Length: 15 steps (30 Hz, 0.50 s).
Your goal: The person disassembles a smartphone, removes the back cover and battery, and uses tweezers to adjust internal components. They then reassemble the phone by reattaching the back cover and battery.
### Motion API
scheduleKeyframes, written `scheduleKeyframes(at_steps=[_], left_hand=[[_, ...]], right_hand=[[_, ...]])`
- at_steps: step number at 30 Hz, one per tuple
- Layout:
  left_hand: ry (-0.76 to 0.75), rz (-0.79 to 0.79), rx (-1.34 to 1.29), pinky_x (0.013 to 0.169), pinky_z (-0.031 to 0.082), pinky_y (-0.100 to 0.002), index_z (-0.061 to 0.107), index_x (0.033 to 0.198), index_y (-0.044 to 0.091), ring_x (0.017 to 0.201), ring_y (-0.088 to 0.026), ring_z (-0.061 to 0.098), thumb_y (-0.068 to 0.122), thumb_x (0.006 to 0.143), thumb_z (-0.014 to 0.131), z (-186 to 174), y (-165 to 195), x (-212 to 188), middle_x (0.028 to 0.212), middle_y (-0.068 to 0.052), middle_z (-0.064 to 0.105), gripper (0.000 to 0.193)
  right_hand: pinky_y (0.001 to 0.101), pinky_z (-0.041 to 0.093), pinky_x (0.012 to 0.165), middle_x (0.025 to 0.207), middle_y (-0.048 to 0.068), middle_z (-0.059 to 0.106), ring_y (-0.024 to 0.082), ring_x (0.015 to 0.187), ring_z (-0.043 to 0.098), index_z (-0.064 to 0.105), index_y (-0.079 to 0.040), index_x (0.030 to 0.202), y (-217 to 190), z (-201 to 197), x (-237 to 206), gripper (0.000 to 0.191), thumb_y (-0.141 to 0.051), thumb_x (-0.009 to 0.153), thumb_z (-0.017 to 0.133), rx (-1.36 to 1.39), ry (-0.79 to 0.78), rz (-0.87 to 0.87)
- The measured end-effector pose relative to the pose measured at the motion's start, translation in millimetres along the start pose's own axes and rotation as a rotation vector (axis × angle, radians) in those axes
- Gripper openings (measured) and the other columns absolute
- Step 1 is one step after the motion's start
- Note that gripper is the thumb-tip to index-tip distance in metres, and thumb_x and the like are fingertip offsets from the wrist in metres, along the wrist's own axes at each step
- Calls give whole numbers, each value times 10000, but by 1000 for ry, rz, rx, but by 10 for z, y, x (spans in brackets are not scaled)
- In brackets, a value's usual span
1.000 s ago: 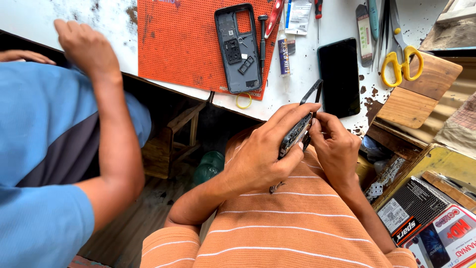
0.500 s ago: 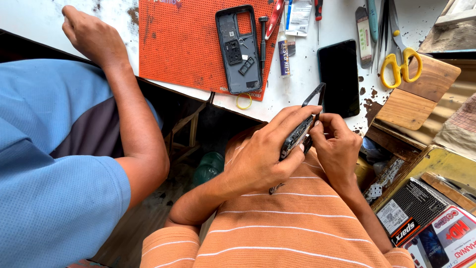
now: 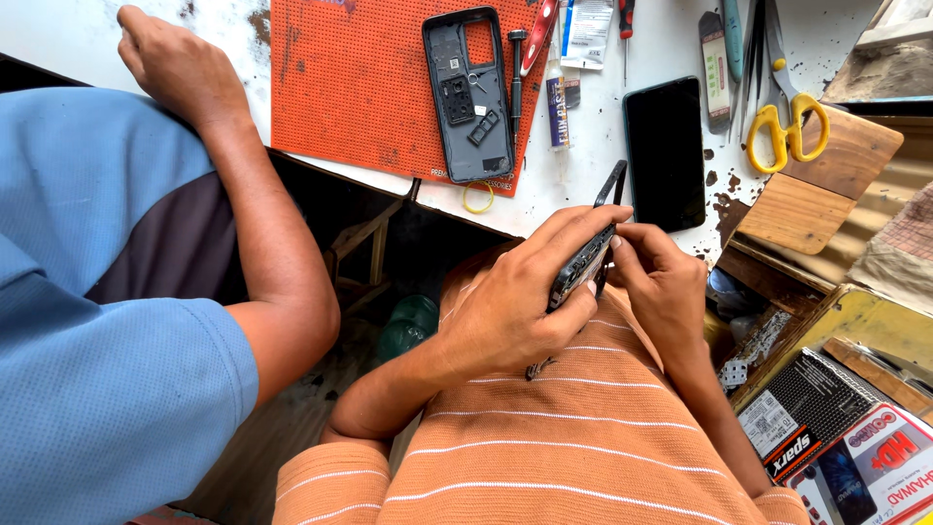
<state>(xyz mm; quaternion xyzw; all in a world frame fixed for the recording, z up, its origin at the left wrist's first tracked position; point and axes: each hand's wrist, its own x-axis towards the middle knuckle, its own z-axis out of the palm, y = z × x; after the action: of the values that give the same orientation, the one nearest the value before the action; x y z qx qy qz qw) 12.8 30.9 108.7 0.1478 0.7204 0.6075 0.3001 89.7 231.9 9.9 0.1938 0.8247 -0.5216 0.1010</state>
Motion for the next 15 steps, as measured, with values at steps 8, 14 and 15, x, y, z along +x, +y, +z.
scheduleKeyframes(at_steps=[8,14,15], left_hand=[[-2,19,5,1062,547,-392,476,1514,87,1260,-300,662,59,904,548,1,-15,4,1456,-142,568,614],[-9,3,2,1034,560,-384,468,1518,93,1231,-283,674,56,897,544,0,-21,14,1455,-137,566,626],[-19,-19,-6,1012,567,-379,466,1516,95,1205,-274,683,58,892,539,1,-18,17,1449,-135,567,629]], right_hand=[[251,636,709,952,105,782,151,819,772,708,19,1207,27,-78,0,230,-84,1007,658,-21,-30,68],[249,650,740,953,107,779,148,842,773,710,24,1201,-22,-57,-3,225,-76,1005,662,-3,-25,25],[250,648,735,949,109,779,146,836,772,711,25,1197,-31,-57,-4,221,-77,1007,662,-15,-25,16]])
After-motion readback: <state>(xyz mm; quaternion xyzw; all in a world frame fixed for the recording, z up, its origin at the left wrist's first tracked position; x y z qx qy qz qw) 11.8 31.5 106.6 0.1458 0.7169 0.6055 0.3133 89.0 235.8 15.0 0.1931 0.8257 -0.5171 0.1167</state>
